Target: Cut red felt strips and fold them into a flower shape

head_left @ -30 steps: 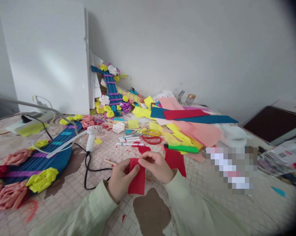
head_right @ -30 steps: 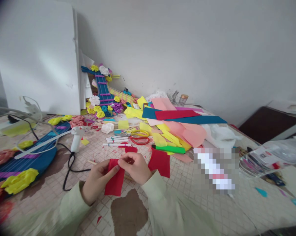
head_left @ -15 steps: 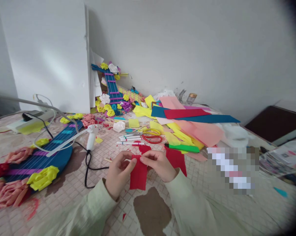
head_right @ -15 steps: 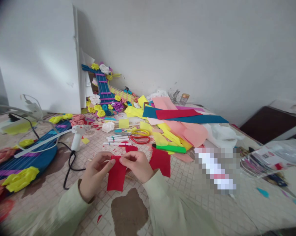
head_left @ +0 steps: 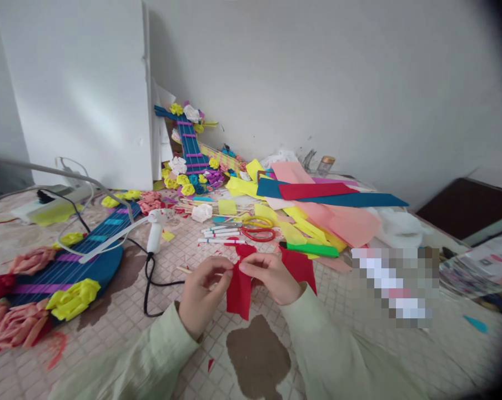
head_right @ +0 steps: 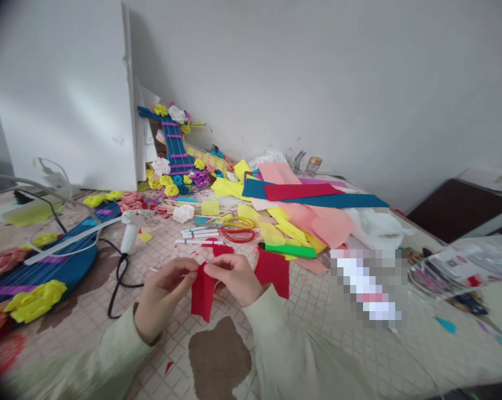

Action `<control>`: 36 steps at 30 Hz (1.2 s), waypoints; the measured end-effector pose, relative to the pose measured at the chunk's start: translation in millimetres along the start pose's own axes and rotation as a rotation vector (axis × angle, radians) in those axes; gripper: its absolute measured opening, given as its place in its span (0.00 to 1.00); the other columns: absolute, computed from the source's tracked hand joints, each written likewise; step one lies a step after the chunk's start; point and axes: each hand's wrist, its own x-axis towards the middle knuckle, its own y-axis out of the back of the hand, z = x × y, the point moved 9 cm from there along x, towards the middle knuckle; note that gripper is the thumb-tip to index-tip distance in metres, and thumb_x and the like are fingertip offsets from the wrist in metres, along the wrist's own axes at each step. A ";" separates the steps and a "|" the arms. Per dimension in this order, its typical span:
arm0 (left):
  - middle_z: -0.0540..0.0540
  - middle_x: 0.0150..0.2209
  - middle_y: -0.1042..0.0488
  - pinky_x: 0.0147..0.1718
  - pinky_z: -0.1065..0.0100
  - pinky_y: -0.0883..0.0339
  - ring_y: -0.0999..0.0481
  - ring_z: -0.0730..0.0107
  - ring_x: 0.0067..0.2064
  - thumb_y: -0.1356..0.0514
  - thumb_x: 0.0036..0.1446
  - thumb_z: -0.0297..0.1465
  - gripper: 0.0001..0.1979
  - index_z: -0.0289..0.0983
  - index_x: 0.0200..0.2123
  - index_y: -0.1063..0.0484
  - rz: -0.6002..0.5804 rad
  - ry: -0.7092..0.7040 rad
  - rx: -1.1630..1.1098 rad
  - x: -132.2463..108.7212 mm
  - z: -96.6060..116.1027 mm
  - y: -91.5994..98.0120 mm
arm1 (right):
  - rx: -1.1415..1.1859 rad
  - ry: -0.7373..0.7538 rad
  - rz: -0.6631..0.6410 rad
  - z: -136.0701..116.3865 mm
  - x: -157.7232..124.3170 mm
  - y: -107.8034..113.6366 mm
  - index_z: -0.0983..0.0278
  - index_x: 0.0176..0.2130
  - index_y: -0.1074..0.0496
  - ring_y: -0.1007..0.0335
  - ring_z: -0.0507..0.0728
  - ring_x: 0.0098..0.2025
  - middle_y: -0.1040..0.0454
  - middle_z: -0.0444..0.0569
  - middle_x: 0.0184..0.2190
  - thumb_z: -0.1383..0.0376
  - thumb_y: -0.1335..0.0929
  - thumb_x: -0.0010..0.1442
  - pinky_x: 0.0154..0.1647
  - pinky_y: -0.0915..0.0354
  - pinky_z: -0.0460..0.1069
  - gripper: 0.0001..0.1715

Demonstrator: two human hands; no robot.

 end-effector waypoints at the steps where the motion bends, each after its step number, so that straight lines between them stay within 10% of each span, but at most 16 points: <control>1: 0.45 0.33 0.32 0.32 0.70 0.36 0.31 0.69 0.35 0.46 0.52 0.27 0.04 0.36 0.31 0.33 -0.004 -0.015 -0.005 0.1 2.4 -0.2 | 0.004 0.001 -0.004 -0.2 -0.1 0.1 0.67 0.26 0.30 0.39 0.47 0.21 0.34 0.42 0.20 0.61 0.31 0.43 0.19 0.39 0.42 0.11; 9: 0.46 0.30 0.31 0.34 0.70 0.38 0.32 0.70 0.34 0.45 0.51 0.27 0.04 0.34 0.27 0.32 -0.009 -0.027 -0.034 3.0 6.4 -0.1 | 0.001 0.019 -0.017 -0.4 1.4 -0.1 0.67 0.25 0.30 0.40 0.46 0.21 0.35 0.42 0.20 0.61 0.31 0.43 0.20 0.42 0.42 0.10; 25: 0.49 0.22 0.32 0.27 0.72 0.39 0.32 0.71 0.28 0.41 0.40 0.44 0.18 0.33 0.22 0.32 0.046 0.683 -0.642 -11.0 -46.1 -19.3 | -0.068 0.079 -0.083 -5.5 1.7 -3.6 0.67 0.24 0.30 0.41 0.47 0.22 0.34 0.42 0.20 0.61 0.31 0.43 0.24 0.44 0.44 0.10; 36: 0.50 0.21 0.31 0.24 0.72 0.40 0.32 0.72 0.24 0.39 0.40 0.34 0.10 0.34 0.24 0.34 0.039 0.793 -0.687 -18.3 -59.0 -26.1 | -0.203 0.093 -0.115 -9.6 -0.4 -5.3 0.67 0.24 0.30 0.42 0.48 0.22 0.34 0.43 0.19 0.62 0.32 0.45 0.22 0.45 0.44 0.09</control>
